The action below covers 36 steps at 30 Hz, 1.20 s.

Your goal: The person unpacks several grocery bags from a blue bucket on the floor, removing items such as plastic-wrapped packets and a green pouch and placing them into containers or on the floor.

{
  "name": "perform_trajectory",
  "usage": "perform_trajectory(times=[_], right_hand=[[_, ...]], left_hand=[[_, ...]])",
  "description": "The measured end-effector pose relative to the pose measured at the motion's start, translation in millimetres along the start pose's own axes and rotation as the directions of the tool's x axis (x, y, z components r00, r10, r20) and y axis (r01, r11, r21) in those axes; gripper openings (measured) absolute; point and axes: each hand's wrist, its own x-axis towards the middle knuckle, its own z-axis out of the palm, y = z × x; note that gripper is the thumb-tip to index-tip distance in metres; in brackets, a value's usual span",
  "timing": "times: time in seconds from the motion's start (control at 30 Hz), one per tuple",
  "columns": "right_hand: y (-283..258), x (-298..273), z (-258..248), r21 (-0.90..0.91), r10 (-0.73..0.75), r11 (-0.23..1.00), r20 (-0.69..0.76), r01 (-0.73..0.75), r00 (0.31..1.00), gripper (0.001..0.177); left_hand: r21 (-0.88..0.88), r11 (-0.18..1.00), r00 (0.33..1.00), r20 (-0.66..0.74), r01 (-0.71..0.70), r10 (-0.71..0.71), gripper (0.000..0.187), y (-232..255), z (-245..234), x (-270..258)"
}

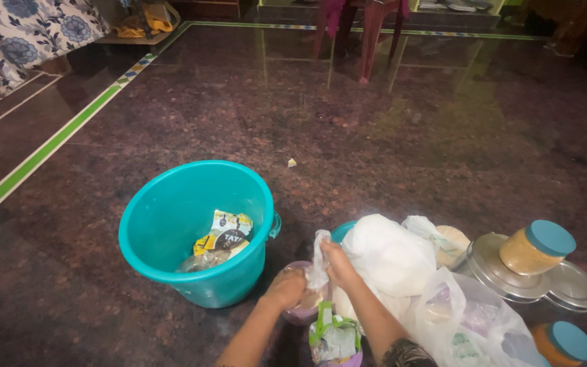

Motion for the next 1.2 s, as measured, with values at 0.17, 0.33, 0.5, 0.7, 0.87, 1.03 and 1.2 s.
perform_trajectory(times=[0.17, 0.33, 0.5, 0.7, 0.87, 1.03, 1.2], right_hand=[[-0.8, -1.2, -5.4, -0.427, -0.172, 0.851, 0.325, 0.307, 0.930, 0.020], [-6.1, -24.4, 3.0, -0.717, -0.044, 0.629, 0.355, 0.302, 0.934, 0.024], [-29.7, -58.3, 29.9, -0.787, -0.133, 0.178, 0.575, 0.590, 0.807, 0.032], [-32.7, -79.3, 48.4, -0.815, -0.049, -0.280, 0.540, 0.508, 0.840, 0.036], [-27.8, -79.1, 41.9, -0.816, -0.057, -0.269, 0.544, 0.511, 0.837, 0.046], [-31.6, -71.9, 32.0, -0.850, 0.031, -0.170, 0.502, 0.499, 0.864, 0.049], [-30.4, -70.6, 24.7, -0.799, -0.043, -0.304, 0.555, 0.519, 0.830, 0.035]], left_hand=[[0.078, 0.996, 0.998, 0.048, -0.039, 0.036, 0.030, 3.5, 10.2, -6.7], [0.176, 0.984, 0.977, 0.214, -0.017, -0.022, 0.042, 15.4, 15.0, -5.9], [0.259, 0.960, 0.901, 0.383, 0.106, -0.203, 0.065, 20.8, 11.1, -6.6], [0.161, 0.977, 0.942, 0.284, 0.138, -0.180, 0.072, 11.6, 15.2, -10.6], [0.178, 0.974, 0.930, 0.314, 0.138, -0.189, 0.070, 8.9, 14.0, -10.5], [0.168, 0.975, 0.965, 0.192, 0.144, -0.176, 0.060, 13.2, 0.7, -18.0], [0.121, 0.983, 0.968, 0.191, 0.141, -0.162, 0.046, 15.9, -7.7, -20.0]])
